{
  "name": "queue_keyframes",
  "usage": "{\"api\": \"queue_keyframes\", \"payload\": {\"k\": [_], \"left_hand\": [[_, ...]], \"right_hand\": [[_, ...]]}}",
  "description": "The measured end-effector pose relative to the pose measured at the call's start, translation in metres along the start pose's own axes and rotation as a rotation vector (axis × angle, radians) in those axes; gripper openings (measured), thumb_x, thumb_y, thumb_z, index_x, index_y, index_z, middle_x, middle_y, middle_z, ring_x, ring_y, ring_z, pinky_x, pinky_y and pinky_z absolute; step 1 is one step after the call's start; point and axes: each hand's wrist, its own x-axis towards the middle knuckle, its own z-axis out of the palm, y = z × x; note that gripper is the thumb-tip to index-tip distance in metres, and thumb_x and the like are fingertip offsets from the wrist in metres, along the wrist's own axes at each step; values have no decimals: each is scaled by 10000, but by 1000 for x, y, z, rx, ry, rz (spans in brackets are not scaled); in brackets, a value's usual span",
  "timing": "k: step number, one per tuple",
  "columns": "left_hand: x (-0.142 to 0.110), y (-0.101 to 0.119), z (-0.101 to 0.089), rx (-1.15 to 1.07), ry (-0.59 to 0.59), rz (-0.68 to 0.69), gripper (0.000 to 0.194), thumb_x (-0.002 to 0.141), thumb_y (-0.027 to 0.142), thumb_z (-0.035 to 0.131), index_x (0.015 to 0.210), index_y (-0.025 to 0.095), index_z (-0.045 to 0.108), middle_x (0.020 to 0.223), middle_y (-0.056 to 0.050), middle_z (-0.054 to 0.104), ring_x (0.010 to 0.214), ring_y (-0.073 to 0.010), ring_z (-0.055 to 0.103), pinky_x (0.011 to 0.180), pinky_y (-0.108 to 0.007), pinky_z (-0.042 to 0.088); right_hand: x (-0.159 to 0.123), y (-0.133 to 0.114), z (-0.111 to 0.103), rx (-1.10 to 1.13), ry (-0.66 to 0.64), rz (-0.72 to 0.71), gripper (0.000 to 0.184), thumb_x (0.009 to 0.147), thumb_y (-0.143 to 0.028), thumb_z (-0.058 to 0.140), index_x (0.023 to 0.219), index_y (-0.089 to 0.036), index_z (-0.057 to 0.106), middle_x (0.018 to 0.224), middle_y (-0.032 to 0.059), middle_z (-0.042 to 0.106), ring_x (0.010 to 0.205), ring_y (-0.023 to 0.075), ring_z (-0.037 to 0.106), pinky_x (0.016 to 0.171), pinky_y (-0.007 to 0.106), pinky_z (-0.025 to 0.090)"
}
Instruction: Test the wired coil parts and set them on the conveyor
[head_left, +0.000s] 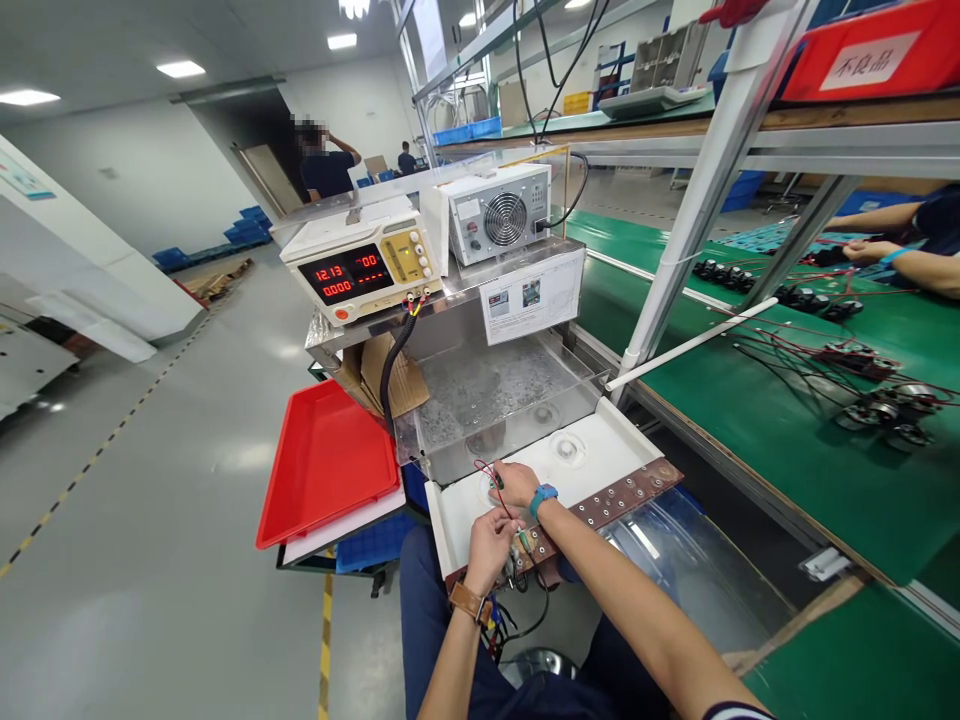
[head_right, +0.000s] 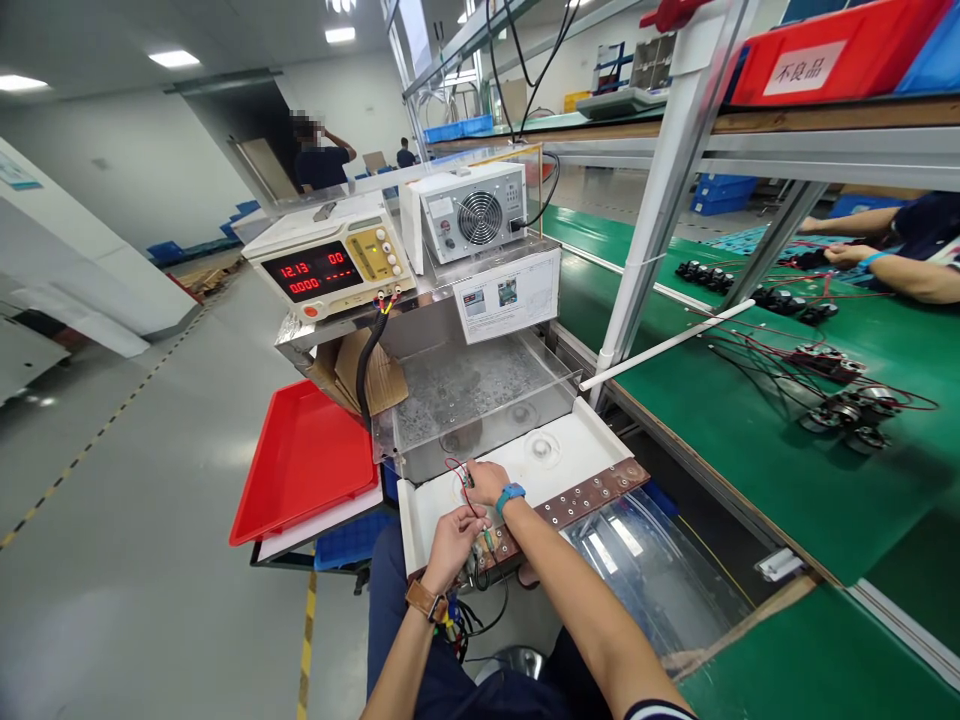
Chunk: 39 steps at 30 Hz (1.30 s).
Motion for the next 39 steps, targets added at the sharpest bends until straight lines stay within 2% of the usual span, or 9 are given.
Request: {"api": "queue_keyframes", "payload": {"k": [22, 33, 39], "left_hand": [[0, -2, 0, -12, 7, -10, 246, 666, 365, 675, 788, 157, 633, 701, -74, 735, 724, -219, 685, 693, -309, 487], [-1, -1, 0, -15, 27, 1, 171, 641, 292, 624, 752, 162, 627, 656, -65, 722, 694, -224, 684, 672, -312, 483], [-1, -1, 1, -47, 45, -8, 199, 619, 322, 643, 734, 160, 628, 635, -64, 710, 683, -230, 681, 669, -313, 476]], "right_hand": [[-4, -7, -9, 8, 1, 11, 321, 781, -360, 593, 1053, -192, 574, 977, 83, 704, 915, 239, 640, 709, 286, 372], [-3, -9, -3, 24, 21, 17, 287, 767, -330, 594, 1018, -192, 575, 947, 83, 702, 890, 237, 641, 706, 284, 365], [-2, -9, -3, 41, 21, 28, 303, 754, -336, 594, 1017, -186, 585, 934, 90, 705, 874, 237, 639, 693, 286, 350]]}}
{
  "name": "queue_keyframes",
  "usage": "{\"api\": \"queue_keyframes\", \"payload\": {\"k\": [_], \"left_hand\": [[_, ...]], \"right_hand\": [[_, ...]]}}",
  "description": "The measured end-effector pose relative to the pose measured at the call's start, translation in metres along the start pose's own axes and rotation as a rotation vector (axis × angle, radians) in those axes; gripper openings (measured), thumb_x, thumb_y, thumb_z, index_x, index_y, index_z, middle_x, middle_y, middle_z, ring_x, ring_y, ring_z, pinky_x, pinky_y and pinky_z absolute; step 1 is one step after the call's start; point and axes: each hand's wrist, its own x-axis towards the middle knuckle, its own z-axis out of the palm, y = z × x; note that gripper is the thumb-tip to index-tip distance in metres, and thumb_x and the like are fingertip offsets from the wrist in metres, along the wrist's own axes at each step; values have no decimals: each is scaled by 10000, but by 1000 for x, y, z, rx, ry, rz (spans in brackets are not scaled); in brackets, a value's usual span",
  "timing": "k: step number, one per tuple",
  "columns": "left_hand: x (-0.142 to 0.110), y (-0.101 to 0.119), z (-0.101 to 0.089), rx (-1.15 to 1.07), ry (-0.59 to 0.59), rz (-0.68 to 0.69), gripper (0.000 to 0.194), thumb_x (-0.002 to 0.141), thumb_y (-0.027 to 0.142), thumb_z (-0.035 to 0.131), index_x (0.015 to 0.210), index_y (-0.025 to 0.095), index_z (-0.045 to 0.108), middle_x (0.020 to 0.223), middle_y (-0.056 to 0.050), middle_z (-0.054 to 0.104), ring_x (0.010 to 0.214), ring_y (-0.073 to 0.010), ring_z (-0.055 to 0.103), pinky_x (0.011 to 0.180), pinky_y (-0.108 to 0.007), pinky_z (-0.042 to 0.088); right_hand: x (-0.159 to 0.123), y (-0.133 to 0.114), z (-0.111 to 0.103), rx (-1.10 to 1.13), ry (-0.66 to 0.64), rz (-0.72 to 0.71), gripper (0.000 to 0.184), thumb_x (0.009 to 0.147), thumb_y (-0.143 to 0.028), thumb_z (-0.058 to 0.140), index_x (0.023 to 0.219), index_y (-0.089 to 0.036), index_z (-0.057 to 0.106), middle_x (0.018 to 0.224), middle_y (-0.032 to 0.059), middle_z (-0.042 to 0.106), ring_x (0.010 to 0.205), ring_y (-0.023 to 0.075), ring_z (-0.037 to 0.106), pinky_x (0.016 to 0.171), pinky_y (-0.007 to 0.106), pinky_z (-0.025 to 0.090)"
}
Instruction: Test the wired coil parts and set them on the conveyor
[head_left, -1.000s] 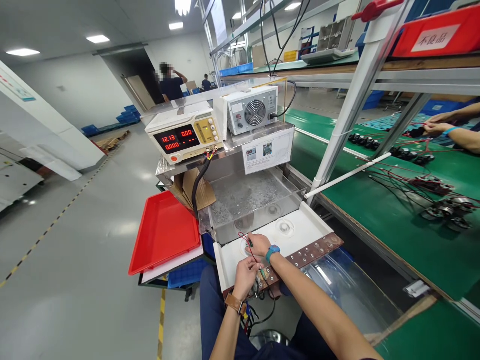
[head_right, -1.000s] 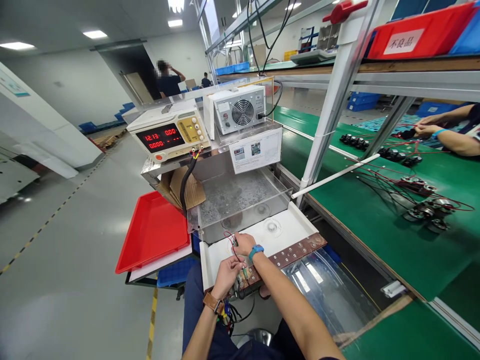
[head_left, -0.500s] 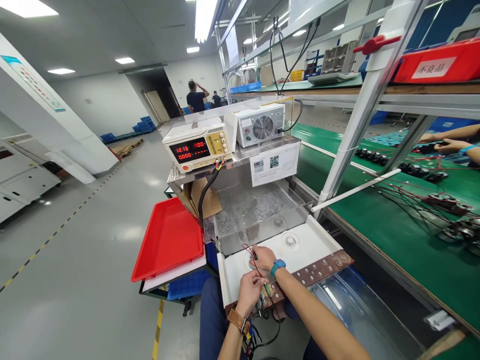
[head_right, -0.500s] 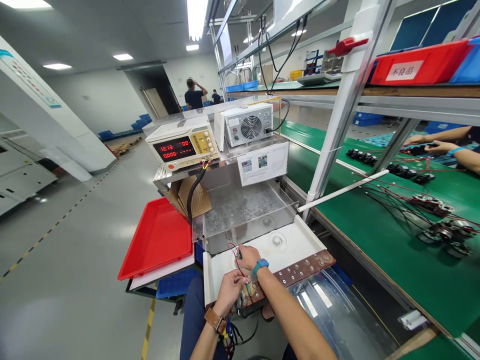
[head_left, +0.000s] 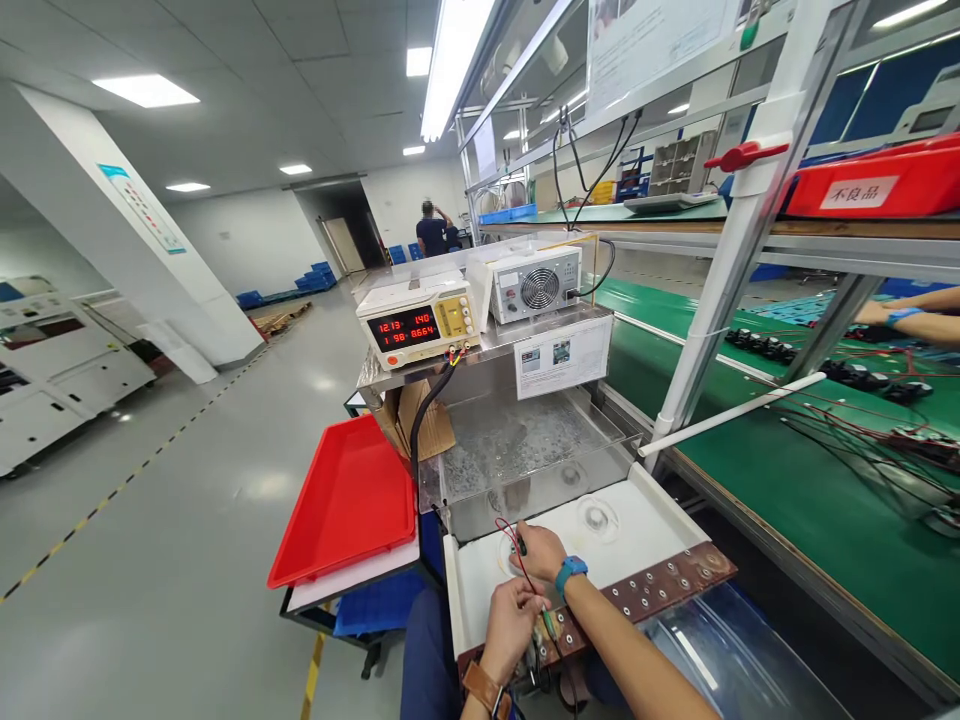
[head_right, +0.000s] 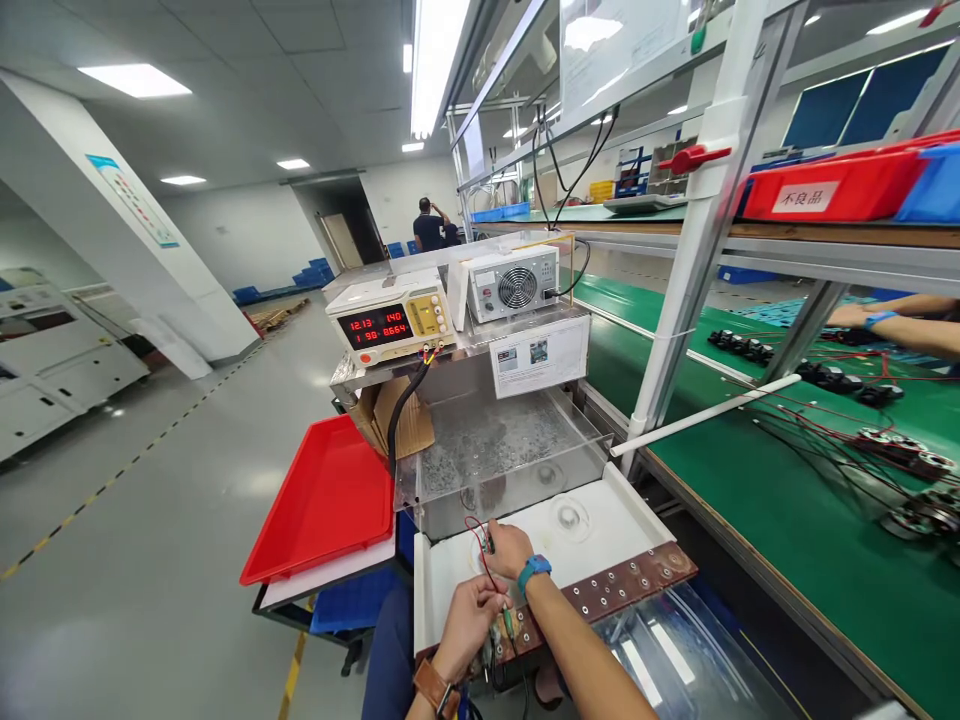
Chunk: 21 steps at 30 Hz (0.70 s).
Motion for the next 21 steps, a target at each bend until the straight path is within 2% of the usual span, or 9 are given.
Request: {"api": "queue_keyframes", "payload": {"k": [4, 7, 9, 12, 15, 17, 19, 21], "left_hand": [[1, 1, 0, 13, 19, 27, 194, 620, 335, 653, 714, 167, 630, 662, -72, 716, 710, -241, 680, 681, -319, 480], [1, 3, -1, 50, 50, 71, 229, 646, 380, 657, 737, 170, 648, 695, -75, 724, 731, -249, 676, 720, -337, 492], [2, 5, -3, 71, 76, 87, 316, 636, 458, 677, 756, 166, 663, 724, -88, 729, 755, -264, 677, 743, -353, 503], [5, 4, -7, 91, 113, 64, 494, 573, 597, 707, 793, 156, 680, 783, -118, 740, 816, -292, 687, 782, -369, 520], [12, 0, -11, 87, 115, 11, 661, 499, 699, 716, 860, 146, 682, 863, -148, 752, 875, -314, 699, 831, -393, 534], [16, -3, -13, 80, 104, -10, 734, 487, 733, 703, 925, 145, 676, 915, -160, 754, 874, -318, 706, 812, -410, 550], [18, -6, -14, 73, 96, -17, 763, 496, 749, 685, 968, 151, 667, 956, -165, 752, 860, -318, 712, 762, -414, 566], [21, -7, -15, 72, 92, -31, 766, 484, 755, 680, 960, 156, 665, 957, -167, 752, 849, -323, 715, 725, -412, 576]], "right_hand": [[2, 0, 1, 21, 17, 6, 285, 733, -324, 610, 987, -195, 602, 913, 79, 708, 842, 232, 640, 677, 282, 344], [1, -5, -1, 85, 101, 34, 254, 708, -318, 630, 933, -200, 617, 867, 65, 707, 795, 224, 633, 662, 278, 338], [-1, -8, -6, 199, 220, 84, 223, 692, -321, 645, 880, -204, 618, 800, 41, 691, 757, 210, 616, 646, 270, 334], [-5, 2, -26, 530, 495, 229, 175, 693, -342, 649, 776, -203, 585, 654, -10, 619, 640, 161, 554, 589, 247, 323], [-27, 39, -64, 977, 783, 324, 249, 700, -423, 655, 736, -198, 555, 572, -33, 557, 542, 128, 483, 526, 235, 325], [-59, 78, -95, 1200, 916, 351, 315, 688, -485, 666, 731, -193, 557, 544, -44, 524, 487, 112, 435, 477, 230, 313], [-101, 121, -128, 1283, 1054, 413, 363, 672, -531, 676, 727, -191, 561, 508, -64, 472, 440, 96, 379, 431, 225, 279], [-145, 167, -158, 1239, 1234, 515, 406, 659, -567, 685, 751, -187, 573, 485, -75, 443, 423, 94, 362, 415, 224, 267]]}}
